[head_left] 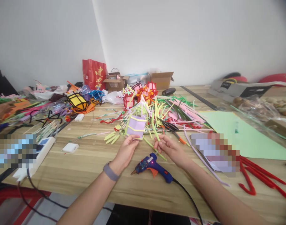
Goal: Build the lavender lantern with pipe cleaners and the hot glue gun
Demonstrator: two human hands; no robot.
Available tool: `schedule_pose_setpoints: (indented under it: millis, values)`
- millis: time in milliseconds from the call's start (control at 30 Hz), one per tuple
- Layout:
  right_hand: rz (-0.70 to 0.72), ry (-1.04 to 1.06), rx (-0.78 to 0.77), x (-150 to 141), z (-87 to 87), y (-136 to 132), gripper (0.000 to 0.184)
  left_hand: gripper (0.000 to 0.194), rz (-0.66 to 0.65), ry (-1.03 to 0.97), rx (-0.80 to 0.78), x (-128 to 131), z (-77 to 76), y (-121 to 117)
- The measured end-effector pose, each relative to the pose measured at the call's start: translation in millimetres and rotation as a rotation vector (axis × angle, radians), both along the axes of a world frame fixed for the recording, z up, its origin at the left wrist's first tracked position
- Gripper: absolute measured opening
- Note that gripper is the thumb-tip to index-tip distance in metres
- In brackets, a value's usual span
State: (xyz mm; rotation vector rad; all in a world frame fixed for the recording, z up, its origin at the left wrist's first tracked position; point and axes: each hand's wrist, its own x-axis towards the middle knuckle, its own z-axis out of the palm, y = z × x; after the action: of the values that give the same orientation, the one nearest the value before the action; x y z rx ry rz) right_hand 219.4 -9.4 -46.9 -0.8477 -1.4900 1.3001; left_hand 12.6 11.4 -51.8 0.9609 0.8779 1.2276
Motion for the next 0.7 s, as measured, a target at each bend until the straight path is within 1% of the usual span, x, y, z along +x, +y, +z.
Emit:
schedule_pose_setpoints:
  millis: [67,133,200,233,300,367,433,533,600,700]
  values:
    - [0.008,-0.001,-0.019,-1,-0.9,-1,0.036,0.027,-0.046,0.112,-0.081,-3,1.6,0]
    - [0.005,0.008,-0.033,-3,-2.3,-1,0.037,0.029,-0.146,0.276,-0.152,-8,5.3,-1]
    - [-0.012,0.012,-0.039,-3,-3.9,-1,0.039,0.027,-0.229,0.443,-0.165,-11,9.6,-2]
    - [-0.027,0.001,-0.038,-4,-4.6,-2,0.041,0.026,-0.248,0.514,-0.142,-12,11.8,-3]
    - [-0.055,-0.061,-0.027,-5,-5.0,-2,0.043,0.028,-0.259,0.590,-0.049,-12,15.7,-6]
    - [-0.055,-0.165,0.000,-7,-3.2,-4,0.044,0.030,-0.260,0.557,0.088,-10,19.0,-11]
    - [-0.009,-0.282,0.044,-11,1.4,-6,0.041,0.034,-0.267,0.479,0.240,-7,21.4,-17]
    - [0.092,-0.469,0.109,-18,11.7,-10,0.033,0.031,-0.232,0.521,0.456,-3,22.4,-25]
    - [0.102,-0.595,0.159,-21,18.9,-12,0.033,0.032,-0.162,0.559,0.535,-3,21.5,-28]
    - [0.059,-0.699,0.266,-19,28.0,-15,0.036,0.033,-0.086,0.545,0.537,-4,19.9,-30]
